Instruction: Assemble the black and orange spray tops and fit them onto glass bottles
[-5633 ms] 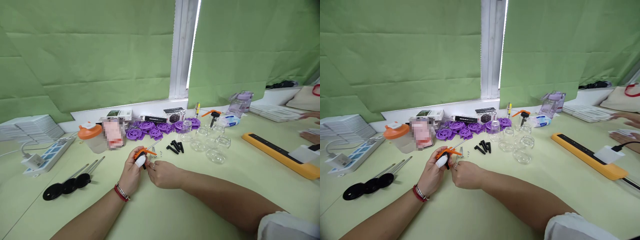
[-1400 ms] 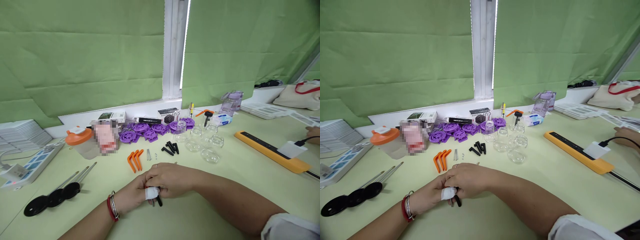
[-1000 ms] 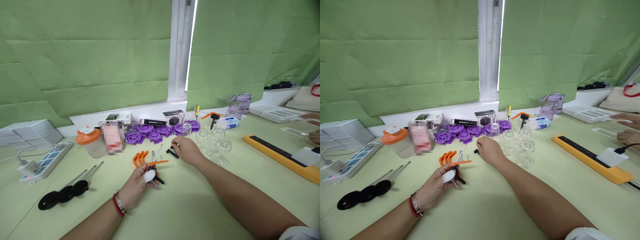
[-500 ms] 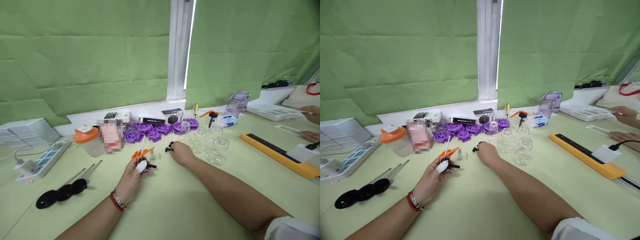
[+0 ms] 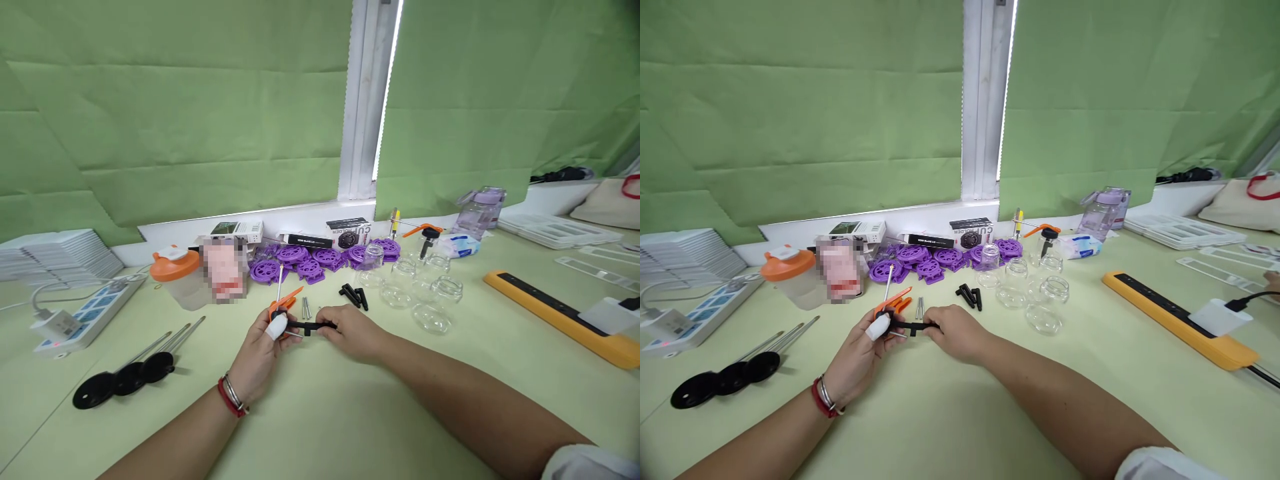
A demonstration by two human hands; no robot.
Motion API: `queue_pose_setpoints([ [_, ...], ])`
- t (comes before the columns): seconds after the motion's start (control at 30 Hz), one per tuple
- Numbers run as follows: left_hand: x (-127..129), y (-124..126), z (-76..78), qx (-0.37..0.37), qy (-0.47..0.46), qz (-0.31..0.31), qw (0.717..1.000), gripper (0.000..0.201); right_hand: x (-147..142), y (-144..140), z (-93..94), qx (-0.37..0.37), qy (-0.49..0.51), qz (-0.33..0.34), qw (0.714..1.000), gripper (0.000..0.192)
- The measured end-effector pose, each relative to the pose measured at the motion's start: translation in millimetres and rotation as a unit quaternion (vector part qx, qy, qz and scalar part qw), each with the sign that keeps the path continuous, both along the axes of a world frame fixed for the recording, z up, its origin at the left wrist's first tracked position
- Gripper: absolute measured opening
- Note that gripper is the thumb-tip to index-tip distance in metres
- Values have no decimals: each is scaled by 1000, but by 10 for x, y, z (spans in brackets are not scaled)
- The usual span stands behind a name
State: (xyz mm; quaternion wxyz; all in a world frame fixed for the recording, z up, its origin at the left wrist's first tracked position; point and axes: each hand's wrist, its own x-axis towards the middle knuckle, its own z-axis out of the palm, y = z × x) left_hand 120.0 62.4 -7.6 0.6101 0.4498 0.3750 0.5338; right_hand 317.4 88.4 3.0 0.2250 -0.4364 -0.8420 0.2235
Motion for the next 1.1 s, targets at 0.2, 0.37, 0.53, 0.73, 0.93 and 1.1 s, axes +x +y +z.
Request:
queue_pose_setpoints([
  [0.2, -23, 1, -27, 33, 110, -20, 993, 38, 7, -13, 12, -11, 36, 39, 999, 20],
  [0.37, -47, 31, -55, 61, 172, 1, 983, 28, -12, -21, -38, -1, 27, 65, 998, 23],
  [0.53, -42, 35, -48, 57, 198, 9, 978, 27, -45, -48, -97, 20, 21, 72, 997, 23],
  [0.73, -38, -3, -26, 46, 188, 22, 981, 25, -51, -95, -65, 6, 30, 71, 997, 24],
  [0.93, -31, -14, -17, 29, 144, 4, 989, 30, -75, -121, -126, -4, 38, 58, 998, 35],
  [1.1, -27, -38, 14, 41, 154, 0, 987, 54, -104, -132, -219, -15, 32, 96, 995, 50],
])
